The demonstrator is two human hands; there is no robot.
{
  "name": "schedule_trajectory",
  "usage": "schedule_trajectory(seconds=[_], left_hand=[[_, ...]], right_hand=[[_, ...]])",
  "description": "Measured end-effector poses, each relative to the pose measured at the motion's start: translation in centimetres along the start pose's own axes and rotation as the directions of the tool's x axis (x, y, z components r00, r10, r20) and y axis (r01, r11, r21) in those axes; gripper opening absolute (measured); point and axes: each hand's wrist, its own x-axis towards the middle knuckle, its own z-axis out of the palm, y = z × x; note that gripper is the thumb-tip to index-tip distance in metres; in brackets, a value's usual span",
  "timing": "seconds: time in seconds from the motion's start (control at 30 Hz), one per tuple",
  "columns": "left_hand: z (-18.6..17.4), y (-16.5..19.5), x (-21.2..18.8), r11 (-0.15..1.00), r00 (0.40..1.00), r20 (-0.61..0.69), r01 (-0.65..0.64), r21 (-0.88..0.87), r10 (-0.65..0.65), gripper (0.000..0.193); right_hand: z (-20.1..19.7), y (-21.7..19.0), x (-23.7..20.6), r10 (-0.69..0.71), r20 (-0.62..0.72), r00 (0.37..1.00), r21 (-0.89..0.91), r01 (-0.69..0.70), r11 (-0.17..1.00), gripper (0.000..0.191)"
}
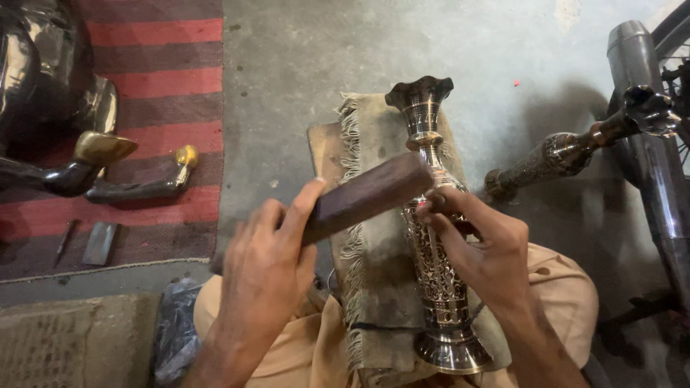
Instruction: The person uses a hammer and a small chisel to engrave intricate patterns onto a silver-colored metal vase. They repeatedly strike the chisel to create detailed designs on the vase's surface.
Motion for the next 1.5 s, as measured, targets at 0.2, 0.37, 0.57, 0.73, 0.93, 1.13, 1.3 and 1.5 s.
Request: schedule_trajectory(seconds=[0.2, 0.37, 0.57, 0.73, 0.93, 1.13, 1.3, 1.5], left_hand=[[-0.4, 0.4, 0.3, 0.944, 0.984, -0.162, -0.125, -0.305, 0.078, 0.081], [-0.3, 0.8, 0.2, 0.987, 0.982, -0.121, -0.131, 0.091, 0.141, 0.078], [-0.1, 0.7, 0.1, 0.992, 0.987, -0.113, -0.105, 0.064, 0.112, 0.069], [-0.2, 0.8, 0.2, 0.966, 0.973, -0.161, -0.129, 0.226, 0.168, 0.067], [-0.4, 1.0, 0.3, 0.959, 0.975, -0.142, -0.131, 0.251, 0.171, 0.069], [0.0, 0.7, 0.5, 0.966, 0.973, -0.163, -0.126, 0.224, 0.165, 0.067], [0.1, 0.3, 0.8, 0.988, 0.984, -0.13, -0.108, 0.109, 0.122, 0.063], [0.1, 0.2, 0.9, 0.997, 0.989, -0.12, -0.08, 0.016, 0.082, 0.069]], right_hand=[[0.1, 0.5, 0.0, 0.014, 0.002, 1.0, 0.021, -0.014, 1.0, 0.026], [0.1, 1.5, -0.3, -0.057, -0.002, 0.998, -0.119, 0.057, 0.991, 0.028], [0.2, 2.4, -0.3, -0.094, 0.016, 0.995, -0.13, 0.096, 0.987, 0.023], [0.0, 2.3, -0.3, -0.114, 0.023, 0.993, -0.139, 0.116, 0.983, 0.029], [-0.1, 2.0, -0.2, -0.076, 0.03, 0.997, -0.159, 0.08, 0.984, 0.031], [-0.3, 1.9, 0.1, -0.113, 0.044, 0.993, -0.151, 0.118, 0.981, 0.029], [-0.3, 1.6, 0.2, -0.111, 0.055, 0.992, -0.149, 0.118, 0.982, 0.028], [-0.2, 1.8, 0.1, -0.056, 0.059, 0.997, -0.095, 0.061, 0.994, 0.03]])
